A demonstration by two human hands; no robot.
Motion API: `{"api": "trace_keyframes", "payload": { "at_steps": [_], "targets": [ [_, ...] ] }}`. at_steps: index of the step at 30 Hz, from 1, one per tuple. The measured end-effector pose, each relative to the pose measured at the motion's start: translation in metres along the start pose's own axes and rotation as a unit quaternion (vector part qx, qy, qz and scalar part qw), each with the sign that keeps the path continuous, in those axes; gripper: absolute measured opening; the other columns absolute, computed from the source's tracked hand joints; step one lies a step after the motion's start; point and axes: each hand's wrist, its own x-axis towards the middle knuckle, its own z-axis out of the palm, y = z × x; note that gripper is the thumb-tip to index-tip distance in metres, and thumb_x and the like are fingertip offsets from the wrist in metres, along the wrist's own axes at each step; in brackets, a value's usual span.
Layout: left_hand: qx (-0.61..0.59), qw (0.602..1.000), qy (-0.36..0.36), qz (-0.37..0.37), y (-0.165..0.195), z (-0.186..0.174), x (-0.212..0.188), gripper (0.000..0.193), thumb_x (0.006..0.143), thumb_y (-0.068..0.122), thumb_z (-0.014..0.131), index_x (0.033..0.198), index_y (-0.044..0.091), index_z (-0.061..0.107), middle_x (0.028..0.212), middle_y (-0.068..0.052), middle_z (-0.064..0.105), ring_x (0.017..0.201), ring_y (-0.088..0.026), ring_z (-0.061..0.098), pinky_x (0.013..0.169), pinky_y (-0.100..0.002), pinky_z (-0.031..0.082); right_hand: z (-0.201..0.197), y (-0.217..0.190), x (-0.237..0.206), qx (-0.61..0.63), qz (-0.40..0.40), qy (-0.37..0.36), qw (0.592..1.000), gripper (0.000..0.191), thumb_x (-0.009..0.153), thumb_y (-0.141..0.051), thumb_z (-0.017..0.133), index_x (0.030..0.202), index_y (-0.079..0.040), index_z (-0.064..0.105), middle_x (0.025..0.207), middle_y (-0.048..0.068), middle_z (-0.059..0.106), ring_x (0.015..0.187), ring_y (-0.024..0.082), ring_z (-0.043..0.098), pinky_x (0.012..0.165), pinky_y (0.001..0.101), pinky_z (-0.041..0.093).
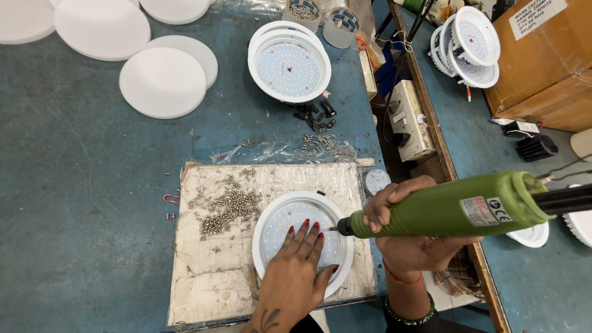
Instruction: The person uses a green electric screwdriver to fasten screws into a white circular LED light fixture on a workbench. They repeatedly pick up screws, align them, and drive them into the fixture while another worker assembles similar units nearby.
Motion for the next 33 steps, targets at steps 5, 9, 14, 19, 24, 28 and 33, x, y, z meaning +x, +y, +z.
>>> {"api": "trace_keyframes", "payload": {
  "at_steps": [5, 9, 14, 19, 24, 28, 33],
  "targets": [
    [0.059, 0.998, -0.017, 0.01, 0.005, 0.01, 0.0, 0.065, 0.091, 0.034, 0.064, 0.13, -0.018, 0.056, 0.147, -0.03, 0.049, 0.145, -0.042, 0.036, 0.118, -0.051, 0.024, -0.012, 0.008, -0.001, 0.021, 0.001, -0.043, 0.999, 0.097, 0.089, -0.088, 0.035, 0.104, 0.007, 0.05, 0.067, 0.016, 0.054, 0.055, 0.019, 0.05, 0.053, 0.0302, 0.045],
    [0.06, 0.998, -0.028, 0.005, 0.005, 0.01, -0.002, 0.066, 0.091, 0.034, 0.064, 0.13, -0.019, 0.054, 0.147, -0.03, 0.049, 0.145, -0.042, 0.035, 0.118, -0.051, 0.024, -0.025, 0.01, -0.005, 0.043, 0.013, -0.018, 0.999, 0.099, 0.083, -0.088, 0.036, 0.103, 0.007, 0.051, 0.068, 0.017, 0.054, 0.052, 0.019, 0.05, 0.053, 0.0337, 0.046],
    [0.053, 0.998, -0.042, -0.004, 0.006, 0.009, -0.001, 0.066, 0.09, 0.032, 0.065, 0.13, -0.018, 0.055, 0.147, -0.03, 0.049, 0.145, -0.042, 0.036, 0.119, -0.051, 0.023, -0.038, 0.015, -0.01, 0.103, 0.006, -0.076, 0.992, 0.101, 0.082, -0.092, 0.041, 0.105, 0.006, 0.056, 0.068, 0.016, 0.06, 0.054, 0.021, 0.056, 0.052, 0.0344, 0.05],
    [0.047, 0.998, -0.045, -0.005, 0.006, 0.01, -0.001, 0.066, 0.089, 0.032, 0.067, 0.131, -0.019, 0.054, 0.147, -0.033, 0.047, 0.145, -0.043, 0.035, 0.118, -0.051, 0.023, -0.038, 0.019, -0.02, 0.137, -0.005, -0.066, 0.988, 0.104, 0.085, -0.093, 0.04, 0.108, 0.007, 0.059, 0.075, 0.018, 0.065, 0.061, 0.023, 0.061, 0.059, 0.0368, 0.052],
    [0.01, 1.0, -0.01, 0.0, -0.003, 0.007, -0.004, 0.06, 0.091, 0.031, 0.066, 0.131, -0.013, 0.059, 0.146, -0.028, 0.052, 0.145, -0.041, 0.038, 0.119, -0.052, 0.024, -0.044, -0.006, -0.017, 0.128, -0.018, -0.055, 0.99, 0.107, 0.083, -0.094, 0.035, 0.109, 0.007, 0.059, 0.074, 0.02, 0.066, 0.058, 0.025, 0.062, 0.06, 0.0396, 0.054],
    [0.014, 1.0, 0.009, 0.009, -0.006, 0.008, -0.006, 0.054, 0.094, 0.029, 0.064, 0.129, -0.012, 0.061, 0.146, -0.027, 0.054, 0.144, -0.04, 0.04, 0.119, -0.05, 0.026, -0.047, -0.024, -0.021, 0.077, -0.032, -0.035, 0.996, 0.107, 0.09, -0.095, 0.034, 0.102, 0.009, 0.056, 0.08, 0.022, 0.06, 0.066, 0.027, 0.055, 0.062, 0.0392, 0.046],
    [0.035, 0.999, 0.017, 0.014, -0.003, 0.002, -0.006, 0.048, 0.095, 0.025, 0.064, 0.124, -0.013, 0.063, 0.141, -0.025, 0.057, 0.141, -0.04, 0.046, 0.118, -0.049, 0.031, -0.044, -0.011, -0.024, 0.09, -0.011, -0.034, 0.995, 0.109, 0.082, -0.097, 0.036, 0.105, 0.008, 0.055, 0.073, 0.022, 0.061, 0.061, 0.027, 0.055, 0.058, 0.0395, 0.051]
  ]
}}
